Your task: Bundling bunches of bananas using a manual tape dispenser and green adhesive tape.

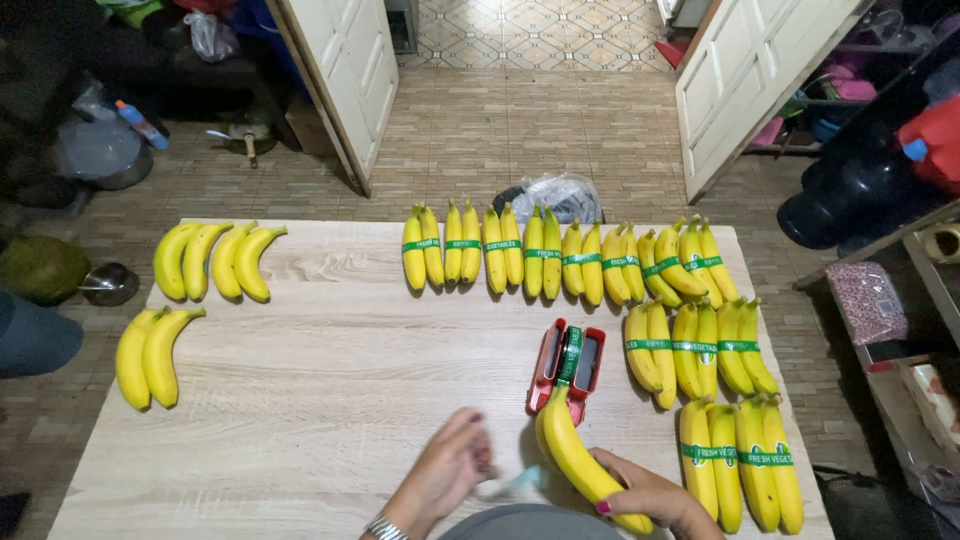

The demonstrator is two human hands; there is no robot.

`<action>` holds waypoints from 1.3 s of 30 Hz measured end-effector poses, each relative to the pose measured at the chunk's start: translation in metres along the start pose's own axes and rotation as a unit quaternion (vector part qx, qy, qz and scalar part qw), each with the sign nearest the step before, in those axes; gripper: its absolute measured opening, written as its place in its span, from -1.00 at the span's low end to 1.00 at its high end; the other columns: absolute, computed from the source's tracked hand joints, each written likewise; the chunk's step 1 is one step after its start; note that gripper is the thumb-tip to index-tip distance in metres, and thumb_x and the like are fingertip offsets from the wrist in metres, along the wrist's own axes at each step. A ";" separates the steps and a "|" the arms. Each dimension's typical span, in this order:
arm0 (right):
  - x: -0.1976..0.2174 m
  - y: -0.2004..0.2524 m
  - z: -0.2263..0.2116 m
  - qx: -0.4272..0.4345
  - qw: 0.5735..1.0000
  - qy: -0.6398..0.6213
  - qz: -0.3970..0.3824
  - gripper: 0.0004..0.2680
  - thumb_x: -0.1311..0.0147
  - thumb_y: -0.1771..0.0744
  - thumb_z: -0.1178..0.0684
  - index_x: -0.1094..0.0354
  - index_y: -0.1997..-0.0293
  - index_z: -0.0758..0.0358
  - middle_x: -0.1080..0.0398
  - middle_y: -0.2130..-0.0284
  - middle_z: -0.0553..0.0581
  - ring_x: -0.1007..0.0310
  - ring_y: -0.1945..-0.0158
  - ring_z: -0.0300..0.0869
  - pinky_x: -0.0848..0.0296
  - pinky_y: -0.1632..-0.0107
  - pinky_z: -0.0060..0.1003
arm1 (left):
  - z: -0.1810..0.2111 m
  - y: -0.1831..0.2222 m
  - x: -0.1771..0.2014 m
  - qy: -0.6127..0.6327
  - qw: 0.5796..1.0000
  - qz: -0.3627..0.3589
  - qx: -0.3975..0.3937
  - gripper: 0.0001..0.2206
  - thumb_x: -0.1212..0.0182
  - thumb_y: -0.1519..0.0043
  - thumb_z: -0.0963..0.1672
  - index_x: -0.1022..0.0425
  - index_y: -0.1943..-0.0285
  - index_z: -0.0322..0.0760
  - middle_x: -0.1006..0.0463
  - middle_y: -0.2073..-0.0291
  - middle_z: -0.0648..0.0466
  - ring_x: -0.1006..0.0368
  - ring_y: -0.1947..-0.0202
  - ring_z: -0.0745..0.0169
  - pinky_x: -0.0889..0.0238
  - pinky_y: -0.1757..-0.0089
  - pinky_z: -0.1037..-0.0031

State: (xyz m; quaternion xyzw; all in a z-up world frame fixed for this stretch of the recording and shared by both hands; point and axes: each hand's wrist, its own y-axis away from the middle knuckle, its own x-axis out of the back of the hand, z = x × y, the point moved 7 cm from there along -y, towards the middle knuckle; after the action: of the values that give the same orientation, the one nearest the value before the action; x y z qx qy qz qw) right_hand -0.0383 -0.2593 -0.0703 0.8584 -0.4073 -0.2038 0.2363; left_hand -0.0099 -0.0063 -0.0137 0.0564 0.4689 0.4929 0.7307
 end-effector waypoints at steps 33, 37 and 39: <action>-0.013 -0.077 0.043 -0.002 0.744 0.641 0.187 -0.15 -0.51 -0.16 -0.37 0.13 -0.43 0.11 -0.10 -0.28 0.22 -0.19 -0.21 0.08 -0.40 -0.09 0.02 | -0.065 -0.006 0.110 0.172 0.969 0.157 -0.082 -0.86 -0.15 -0.34 -0.18 -0.48 -0.01 -0.37 -0.33 0.48 0.02 -0.01 0.69 0.46 0.12 0.59 0.63; -0.014 -0.072 0.041 -0.010 0.795 0.587 0.154 -0.16 -0.39 -0.25 -0.44 0.24 -0.51 0.10 0.04 -0.39 0.23 -0.01 -0.40 0.09 -0.19 -0.32 0.08 | -0.025 -0.003 0.055 0.193 0.971 0.130 -0.056 -0.66 -0.02 -0.24 -0.37 -0.51 -0.17 -0.48 -0.37 0.13 -0.11 -0.20 0.47 0.33 -0.11 0.46 0.60; -0.028 -0.058 0.006 0.043 0.813 0.558 0.159 -0.24 -0.31 -0.30 -0.44 0.15 -0.50 0.10 -0.01 -0.39 0.25 -0.06 -0.40 0.10 -0.20 -0.33 0.07 | -0.008 -0.003 0.026 0.205 0.972 0.111 -0.039 -0.61 0.04 -0.22 -0.38 -0.49 -0.22 -0.51 -0.39 0.05 -0.15 -0.26 0.40 0.28 -0.20 0.39 0.58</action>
State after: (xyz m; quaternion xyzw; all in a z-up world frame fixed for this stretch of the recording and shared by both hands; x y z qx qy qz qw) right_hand -0.0231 -0.2064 -0.1034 0.7571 -0.3449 0.3680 0.4152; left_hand -0.0117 0.0095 -0.0356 -0.0229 0.5799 0.5898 0.5615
